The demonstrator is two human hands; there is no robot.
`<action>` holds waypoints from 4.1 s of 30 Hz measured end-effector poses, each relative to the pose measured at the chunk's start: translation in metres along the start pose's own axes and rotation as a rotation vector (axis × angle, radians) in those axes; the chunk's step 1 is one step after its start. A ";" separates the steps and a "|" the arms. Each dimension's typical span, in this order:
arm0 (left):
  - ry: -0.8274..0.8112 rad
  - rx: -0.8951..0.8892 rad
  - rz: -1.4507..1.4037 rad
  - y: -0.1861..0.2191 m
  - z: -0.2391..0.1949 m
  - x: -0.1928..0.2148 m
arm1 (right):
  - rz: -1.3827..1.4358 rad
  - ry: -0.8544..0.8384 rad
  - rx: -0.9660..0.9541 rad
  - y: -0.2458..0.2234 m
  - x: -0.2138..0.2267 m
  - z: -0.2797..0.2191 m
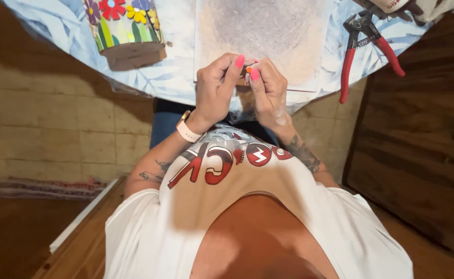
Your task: Decorating a cylindrical container by gluing small flower-shaped cutouts onto its surface
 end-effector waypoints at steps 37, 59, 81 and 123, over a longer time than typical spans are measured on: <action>-0.106 -0.250 0.031 0.028 -0.003 0.009 | 0.044 0.067 -0.036 -0.009 0.016 -0.023; -0.011 -0.137 -0.371 -0.009 -0.009 0.001 | 0.196 0.121 -0.058 0.000 0.016 -0.024; -0.154 -0.478 0.226 -0.012 -0.010 -0.013 | -0.023 0.058 0.179 0.010 0.018 -0.027; -0.124 0.120 -0.046 -0.028 -0.001 0.037 | 0.102 -0.181 -0.091 0.021 -0.017 -0.001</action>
Point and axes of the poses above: each hand's wrist, its own z-axis towards the middle knuckle, its own x-axis out of the back of the hand, y = z × x, the point moved 2 cm from there along z, towards the middle knuckle, and after that the axes turned 13 degrees about y, right-handed, at the moved point
